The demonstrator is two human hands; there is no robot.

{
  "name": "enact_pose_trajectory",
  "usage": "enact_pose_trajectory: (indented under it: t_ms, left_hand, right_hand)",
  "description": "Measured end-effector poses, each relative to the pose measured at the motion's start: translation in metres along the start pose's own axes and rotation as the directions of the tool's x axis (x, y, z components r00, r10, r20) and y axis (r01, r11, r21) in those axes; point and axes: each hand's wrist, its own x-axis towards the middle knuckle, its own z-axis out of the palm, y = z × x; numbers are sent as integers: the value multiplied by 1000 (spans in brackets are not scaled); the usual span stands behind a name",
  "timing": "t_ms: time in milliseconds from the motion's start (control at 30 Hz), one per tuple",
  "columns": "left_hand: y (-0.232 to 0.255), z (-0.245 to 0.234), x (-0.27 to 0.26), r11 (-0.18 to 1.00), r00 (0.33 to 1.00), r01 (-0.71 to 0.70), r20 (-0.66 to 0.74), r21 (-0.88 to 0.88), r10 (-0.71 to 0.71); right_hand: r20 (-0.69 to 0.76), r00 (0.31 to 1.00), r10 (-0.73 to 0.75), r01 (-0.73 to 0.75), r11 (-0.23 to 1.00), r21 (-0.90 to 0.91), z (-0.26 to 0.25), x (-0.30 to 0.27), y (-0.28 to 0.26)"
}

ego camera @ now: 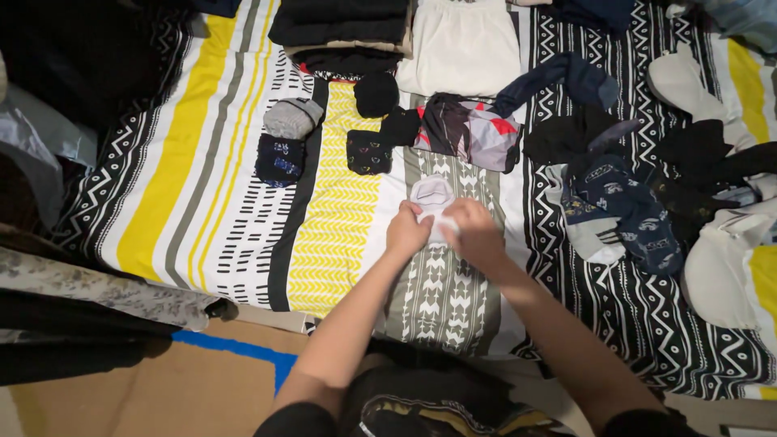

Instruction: The person is folding and matching pairs of socks on a bed.

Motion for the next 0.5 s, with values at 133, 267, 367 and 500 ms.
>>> enact_pose_trajectory:
  t_ms: [133,267,367,500]
  left_hand:
    - [-17,6,32,994,996,83,27,-76,-81]
    - [30,-34,24,989,978,151,143,3,-150]
    - [50,-52,25,934,945,-289,-93,212,314]
    - [53,-55,44,837,884,-467,163,286,438]
  right_hand:
    - [109,964,-242,255,960,-119,-31,19,-30]
    - [191,977,-99,120,987,-103,-3,20,5]
    - [386,922,15,-50,996,80,2,41,41]
    - [728,671,143,-353,925,143,-1,65,56]
